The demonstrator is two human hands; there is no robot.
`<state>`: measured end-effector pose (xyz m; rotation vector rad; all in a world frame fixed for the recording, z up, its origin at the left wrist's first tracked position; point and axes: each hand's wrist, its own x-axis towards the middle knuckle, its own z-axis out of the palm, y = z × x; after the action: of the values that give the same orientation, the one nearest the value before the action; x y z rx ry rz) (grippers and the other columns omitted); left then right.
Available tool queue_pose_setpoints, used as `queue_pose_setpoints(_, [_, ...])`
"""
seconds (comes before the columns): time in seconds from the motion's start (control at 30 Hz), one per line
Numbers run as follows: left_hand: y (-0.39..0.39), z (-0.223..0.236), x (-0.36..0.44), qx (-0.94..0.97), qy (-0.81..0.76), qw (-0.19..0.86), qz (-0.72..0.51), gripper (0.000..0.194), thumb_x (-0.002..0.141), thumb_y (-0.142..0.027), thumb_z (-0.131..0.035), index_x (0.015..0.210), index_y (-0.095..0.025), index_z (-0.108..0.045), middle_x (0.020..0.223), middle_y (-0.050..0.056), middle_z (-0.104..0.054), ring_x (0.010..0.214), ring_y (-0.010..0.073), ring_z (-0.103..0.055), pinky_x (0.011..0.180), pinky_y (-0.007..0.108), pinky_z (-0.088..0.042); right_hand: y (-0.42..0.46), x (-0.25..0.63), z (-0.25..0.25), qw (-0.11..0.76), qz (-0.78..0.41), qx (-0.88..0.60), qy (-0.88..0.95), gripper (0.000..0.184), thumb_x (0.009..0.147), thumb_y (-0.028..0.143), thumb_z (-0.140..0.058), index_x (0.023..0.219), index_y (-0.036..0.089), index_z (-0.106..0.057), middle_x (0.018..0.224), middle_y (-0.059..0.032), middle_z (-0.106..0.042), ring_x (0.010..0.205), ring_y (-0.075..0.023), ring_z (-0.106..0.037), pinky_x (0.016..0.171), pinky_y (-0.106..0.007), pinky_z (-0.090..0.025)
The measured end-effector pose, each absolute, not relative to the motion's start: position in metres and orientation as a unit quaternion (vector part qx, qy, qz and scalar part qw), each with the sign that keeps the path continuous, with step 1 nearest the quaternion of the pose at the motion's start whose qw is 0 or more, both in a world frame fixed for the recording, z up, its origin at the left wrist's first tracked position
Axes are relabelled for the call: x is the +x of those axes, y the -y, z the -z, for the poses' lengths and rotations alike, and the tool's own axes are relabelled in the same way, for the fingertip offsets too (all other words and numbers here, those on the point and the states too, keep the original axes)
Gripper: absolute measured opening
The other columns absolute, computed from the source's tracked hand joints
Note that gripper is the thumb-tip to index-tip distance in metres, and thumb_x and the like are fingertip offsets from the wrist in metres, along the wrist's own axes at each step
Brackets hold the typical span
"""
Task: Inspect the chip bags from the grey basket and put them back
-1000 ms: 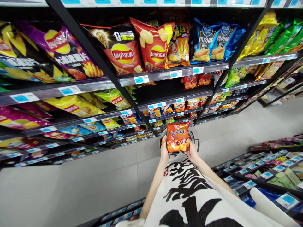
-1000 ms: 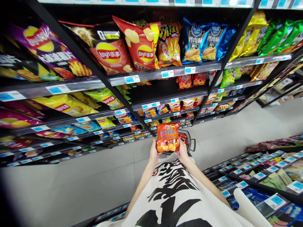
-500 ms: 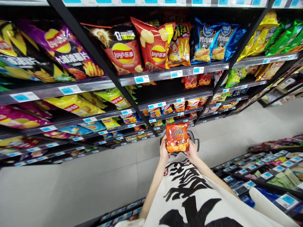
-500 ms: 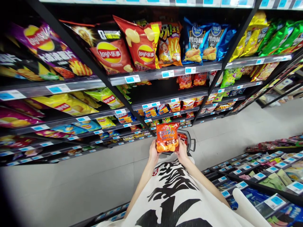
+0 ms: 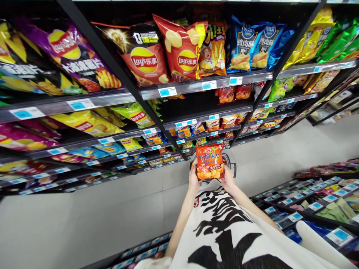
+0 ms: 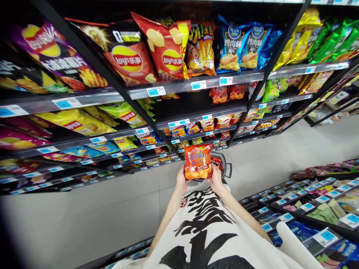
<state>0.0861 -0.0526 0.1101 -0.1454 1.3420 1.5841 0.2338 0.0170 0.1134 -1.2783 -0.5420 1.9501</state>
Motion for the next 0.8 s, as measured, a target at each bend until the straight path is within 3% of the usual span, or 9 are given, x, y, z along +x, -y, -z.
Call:
queue_pose_setpoints(0.13, [0.053,-0.114,0.087,-0.043,-0.569,0.492,-0.657,0.048,0.078,-0.061,-0.076,0.101,-0.02,-0.069,0.071,-0.004,-0.063,0.045,0.0083,-0.045,0.043,0.021,-0.017,-0.016,0.233,-0.112,0.362,-0.76,-0.499,0.208,0.037,0.076,0.053,-0.083,0.084,0.026,-0.058,0.048,0.0129,-0.047,0.034,-0.0048,-0.021,0.036,-0.019,-0.012])
queue_pose_setpoints(0.3, [0.055,-0.116,0.088,-0.041,-0.59,0.476,-0.651,0.042,0.078,-0.057,-0.077,0.104,-0.023,-0.072,0.092,0.002,-0.075,0.07,0.019,-0.069,0.053,0.025,-0.041,-0.016,0.233,-0.111,0.362,-0.758,-0.501,0.208,0.036,0.077,0.052,-0.083,0.087,0.027,-0.059,0.048,0.0134,-0.046,0.033,-0.0047,-0.021,0.035,-0.019,-0.011])
queue_pose_setpoints(0.4, [0.055,-0.114,0.086,-0.046,-0.596,0.475,-0.646,0.043,0.08,-0.059,-0.077,0.104,-0.024,-0.074,0.096,0.005,-0.078,0.079,0.0238,-0.073,0.058,0.028,-0.049,-0.016,0.233,-0.111,0.363,-0.757,-0.501,0.208,0.035,0.079,0.052,-0.082,0.088,0.027,-0.06,0.049,0.0132,-0.047,0.033,-0.0043,-0.022,0.035,-0.019,-0.012])
queue_pose_setpoints(0.57, [0.056,-0.107,0.083,-0.047,-0.592,0.493,-0.636,0.053,0.075,-0.07,-0.079,0.09,-0.02,-0.072,0.068,0.001,-0.069,0.051,0.0159,-0.06,0.043,0.023,-0.035,-0.017,0.234,-0.113,0.362,-0.757,-0.501,0.21,0.037,0.075,0.051,-0.085,0.086,0.026,-0.059,0.049,0.0129,-0.047,0.034,-0.004,-0.023,0.035,-0.018,-0.012])
queue_pose_setpoints(0.8, [0.057,-0.105,0.082,-0.06,-0.549,0.506,-0.662,0.054,0.073,-0.068,-0.084,0.091,-0.019,-0.07,0.065,-0.001,-0.066,0.044,0.0103,-0.051,0.038,0.02,-0.021,-0.017,0.235,-0.114,0.352,-0.76,-0.504,0.211,0.038,0.072,0.049,-0.086,0.087,0.026,-0.059,0.05,0.0133,-0.046,0.035,-0.0045,-0.023,0.036,-0.018,-0.012])
